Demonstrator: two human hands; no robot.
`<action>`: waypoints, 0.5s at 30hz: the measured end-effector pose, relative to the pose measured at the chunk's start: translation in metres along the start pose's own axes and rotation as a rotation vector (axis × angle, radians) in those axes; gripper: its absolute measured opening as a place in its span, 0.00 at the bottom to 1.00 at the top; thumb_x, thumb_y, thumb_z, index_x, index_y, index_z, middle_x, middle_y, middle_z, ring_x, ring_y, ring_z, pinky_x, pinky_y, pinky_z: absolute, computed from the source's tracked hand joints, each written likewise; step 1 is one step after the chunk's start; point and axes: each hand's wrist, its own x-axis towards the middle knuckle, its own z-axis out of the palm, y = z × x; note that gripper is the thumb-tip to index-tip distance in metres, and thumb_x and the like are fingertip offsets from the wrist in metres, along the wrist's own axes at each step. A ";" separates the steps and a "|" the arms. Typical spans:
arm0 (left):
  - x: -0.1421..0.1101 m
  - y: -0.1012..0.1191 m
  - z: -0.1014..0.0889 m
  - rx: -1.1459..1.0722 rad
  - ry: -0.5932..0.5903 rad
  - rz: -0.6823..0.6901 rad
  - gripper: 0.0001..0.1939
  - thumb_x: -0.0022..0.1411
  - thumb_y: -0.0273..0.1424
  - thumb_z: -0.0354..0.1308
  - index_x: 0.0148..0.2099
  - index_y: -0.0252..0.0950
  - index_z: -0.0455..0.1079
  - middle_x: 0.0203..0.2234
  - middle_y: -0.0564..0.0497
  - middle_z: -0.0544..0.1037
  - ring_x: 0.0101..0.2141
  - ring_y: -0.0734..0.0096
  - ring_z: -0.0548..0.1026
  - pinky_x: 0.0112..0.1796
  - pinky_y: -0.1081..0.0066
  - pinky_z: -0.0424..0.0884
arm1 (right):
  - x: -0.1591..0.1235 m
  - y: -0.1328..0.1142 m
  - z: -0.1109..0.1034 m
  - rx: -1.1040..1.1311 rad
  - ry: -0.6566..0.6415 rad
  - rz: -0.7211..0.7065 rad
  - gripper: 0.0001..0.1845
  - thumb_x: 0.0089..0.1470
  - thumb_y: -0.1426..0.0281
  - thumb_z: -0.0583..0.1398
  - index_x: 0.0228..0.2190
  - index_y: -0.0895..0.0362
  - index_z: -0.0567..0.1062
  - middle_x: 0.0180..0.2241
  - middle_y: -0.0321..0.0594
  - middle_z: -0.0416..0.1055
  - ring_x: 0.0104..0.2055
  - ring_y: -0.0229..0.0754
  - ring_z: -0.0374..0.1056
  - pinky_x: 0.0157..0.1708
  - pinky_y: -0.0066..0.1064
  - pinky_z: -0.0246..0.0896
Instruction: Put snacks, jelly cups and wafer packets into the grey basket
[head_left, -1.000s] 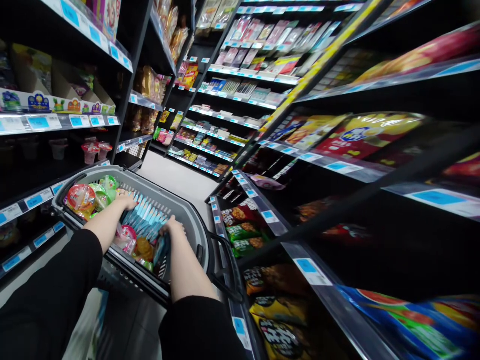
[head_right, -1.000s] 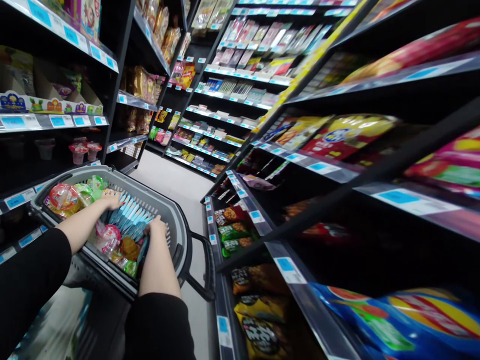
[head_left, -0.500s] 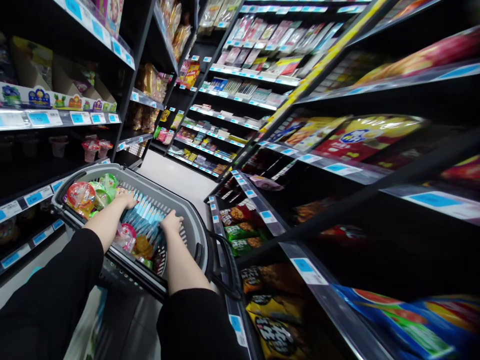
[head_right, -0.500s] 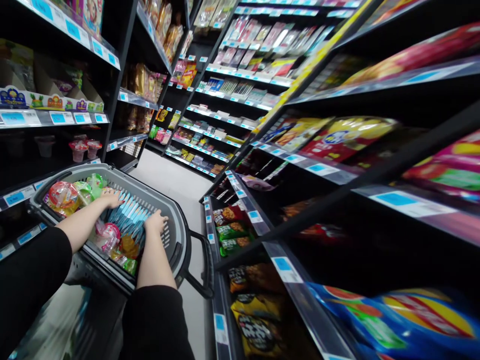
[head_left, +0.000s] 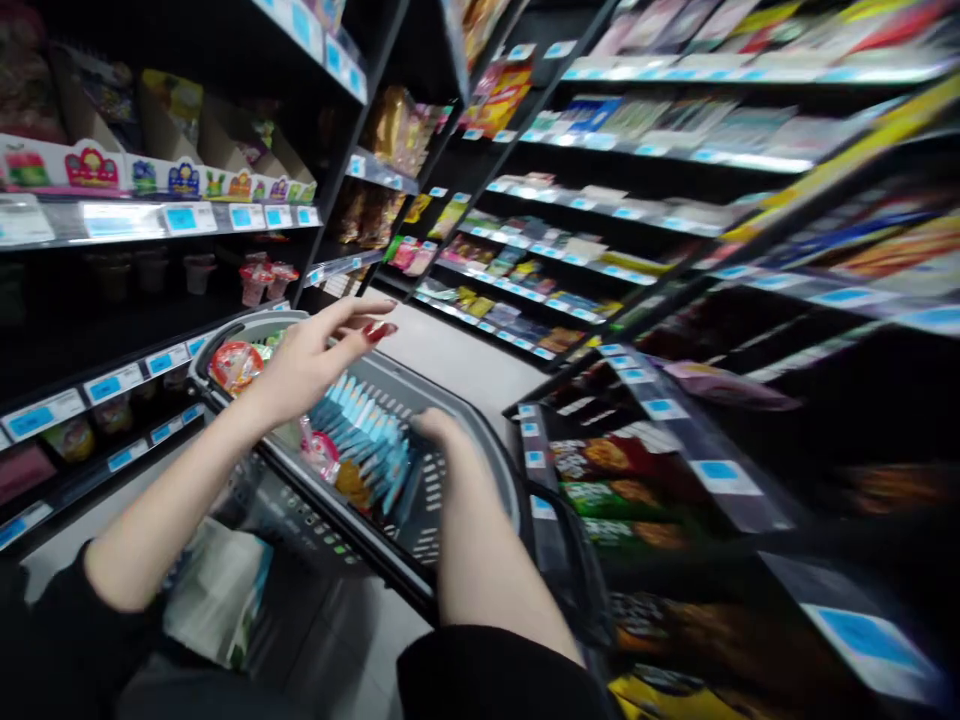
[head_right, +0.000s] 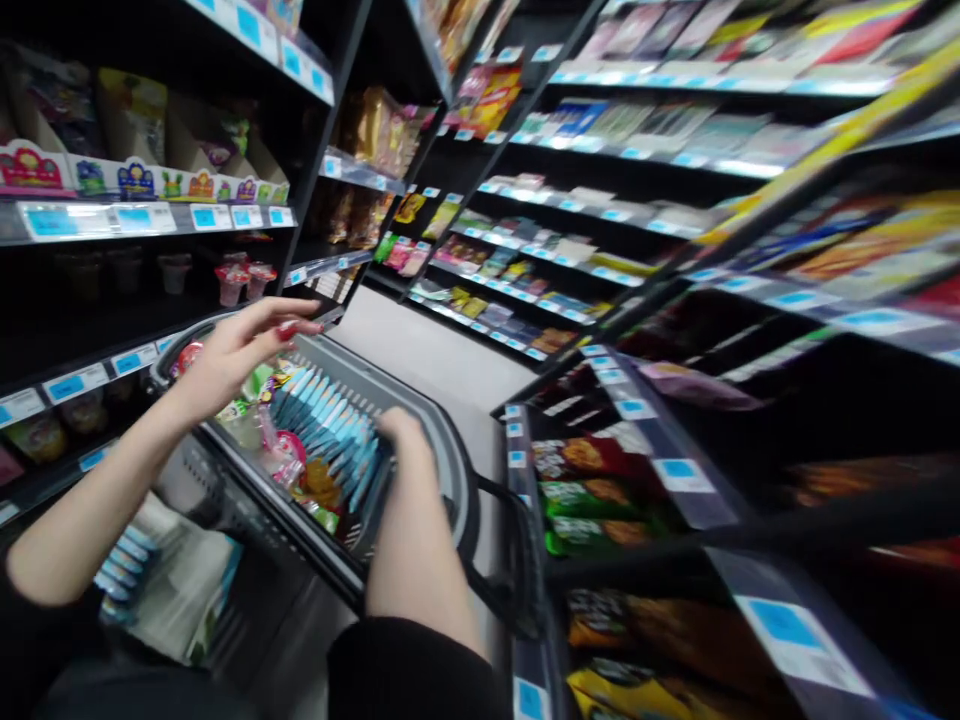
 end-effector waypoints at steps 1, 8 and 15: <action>-0.031 0.008 -0.020 -0.157 0.037 0.051 0.17 0.66 0.33 0.42 0.54 0.38 0.60 0.45 0.49 0.74 0.46 0.68 0.71 0.42 0.71 0.67 | -0.007 -0.001 -0.016 0.041 -0.038 0.015 0.16 0.61 0.68 0.50 0.41 0.65 0.71 0.39 0.44 0.70 0.38 0.38 0.69 0.38 0.33 0.64; -0.233 -0.042 -0.109 0.105 -0.077 -0.566 0.12 0.61 0.37 0.49 0.41 0.39 0.71 0.36 0.50 0.78 0.36 0.65 0.75 0.38 0.68 0.68 | -0.152 -0.019 -0.093 0.537 0.273 -0.463 0.13 0.55 0.58 0.55 0.34 0.52 0.74 0.29 0.42 0.73 0.29 0.35 0.66 0.29 0.36 0.55; -0.300 -0.109 -0.099 0.364 -0.105 -0.626 0.16 0.64 0.33 0.42 0.43 0.37 0.70 0.38 0.48 0.78 0.39 0.65 0.75 0.40 0.68 0.69 | -0.256 -0.122 0.129 0.024 -0.645 -0.735 0.10 0.55 0.70 0.53 0.37 0.51 0.73 0.34 0.36 0.74 0.37 0.41 0.70 0.37 0.28 0.62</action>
